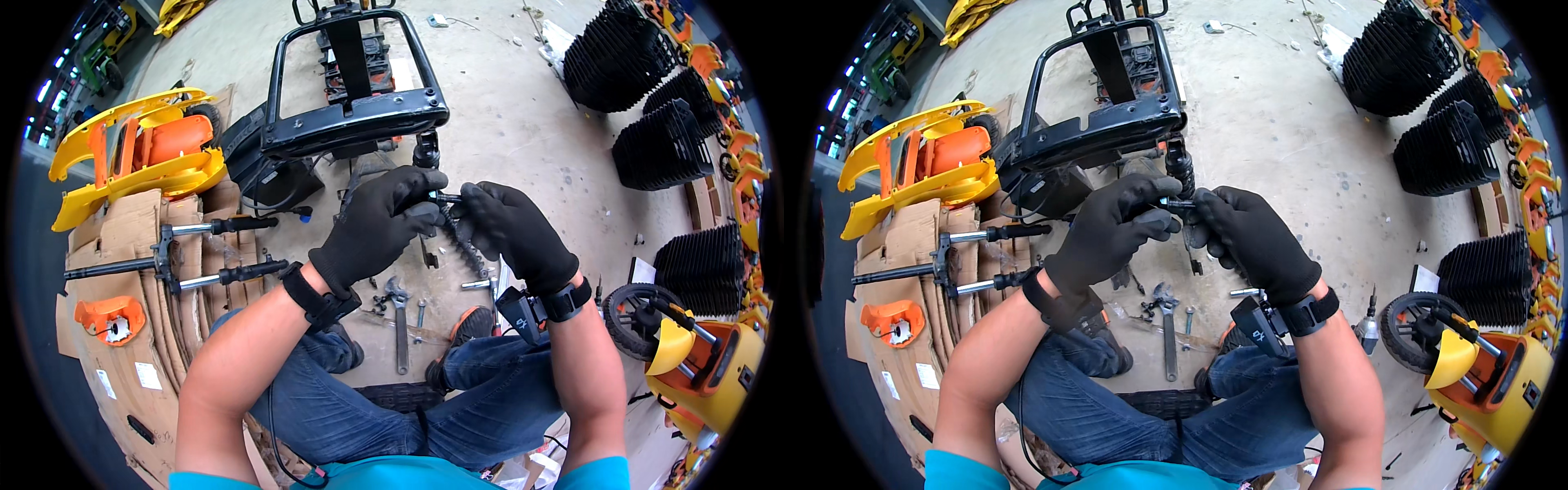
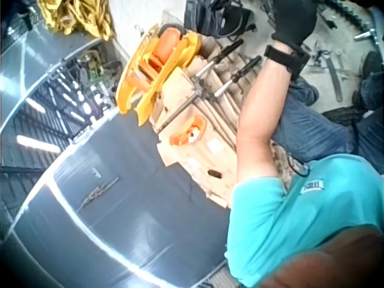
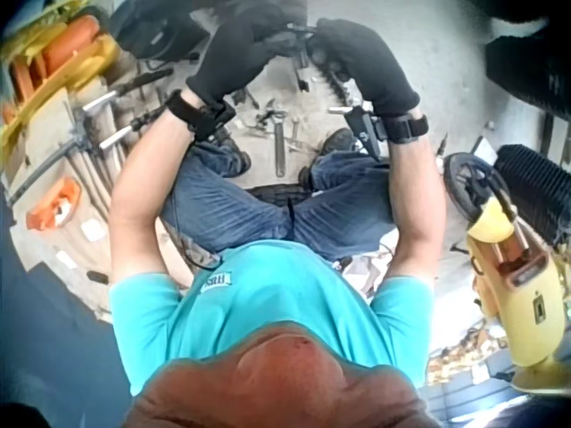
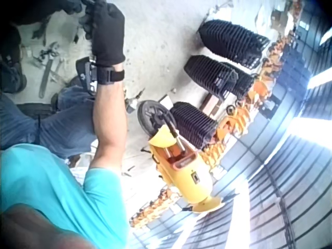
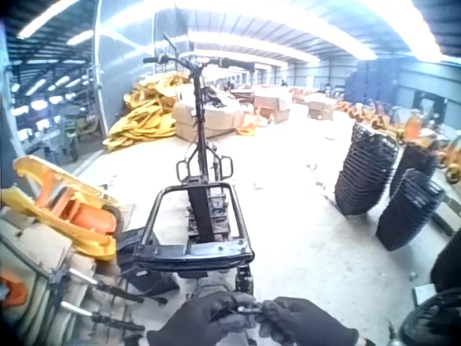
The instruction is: The person installs a rear shock absorber onto a vehicle frame by hand, aligning the component with the upper mount and inserting a bolt to secure it.
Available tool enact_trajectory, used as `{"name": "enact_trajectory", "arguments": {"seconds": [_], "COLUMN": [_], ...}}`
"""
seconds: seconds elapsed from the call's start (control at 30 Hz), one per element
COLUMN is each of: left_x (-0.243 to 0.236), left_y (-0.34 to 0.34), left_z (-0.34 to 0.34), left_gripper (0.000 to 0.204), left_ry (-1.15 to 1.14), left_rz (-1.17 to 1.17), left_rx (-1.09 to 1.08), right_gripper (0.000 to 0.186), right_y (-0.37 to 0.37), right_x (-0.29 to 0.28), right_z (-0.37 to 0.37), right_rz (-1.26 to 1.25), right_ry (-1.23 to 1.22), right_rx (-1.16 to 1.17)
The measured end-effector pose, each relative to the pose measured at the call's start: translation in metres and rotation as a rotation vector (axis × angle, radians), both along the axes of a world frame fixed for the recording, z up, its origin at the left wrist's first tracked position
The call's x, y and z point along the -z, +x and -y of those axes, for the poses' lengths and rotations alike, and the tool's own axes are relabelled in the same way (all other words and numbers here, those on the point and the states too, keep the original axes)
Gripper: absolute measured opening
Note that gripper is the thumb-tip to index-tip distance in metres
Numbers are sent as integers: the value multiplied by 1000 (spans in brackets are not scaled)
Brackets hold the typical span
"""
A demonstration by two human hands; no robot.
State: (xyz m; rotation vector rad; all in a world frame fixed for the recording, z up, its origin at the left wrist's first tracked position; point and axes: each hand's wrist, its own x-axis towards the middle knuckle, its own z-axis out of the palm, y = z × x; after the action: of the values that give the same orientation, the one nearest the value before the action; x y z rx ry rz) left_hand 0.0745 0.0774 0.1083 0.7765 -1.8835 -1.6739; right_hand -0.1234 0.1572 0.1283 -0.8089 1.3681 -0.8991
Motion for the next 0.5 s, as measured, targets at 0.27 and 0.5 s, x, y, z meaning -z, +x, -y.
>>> {"name": "enact_trajectory", "arguments": {"seconds": [0.27,0.5], "left_x": [-3,-1], "left_y": [6,9], "left_z": [7,8], "left_gripper": [33,33], "left_ry": [235,307], "left_rz": [-13,-68], "left_rx": [-1,-31], "right_gripper": [28,39], "right_y": [7,10], "right_x": [2,-1], "right_z": [9,13], "right_rz": [113,111], "right_ry": [-162,9], "right_rx": [48,-18]}}
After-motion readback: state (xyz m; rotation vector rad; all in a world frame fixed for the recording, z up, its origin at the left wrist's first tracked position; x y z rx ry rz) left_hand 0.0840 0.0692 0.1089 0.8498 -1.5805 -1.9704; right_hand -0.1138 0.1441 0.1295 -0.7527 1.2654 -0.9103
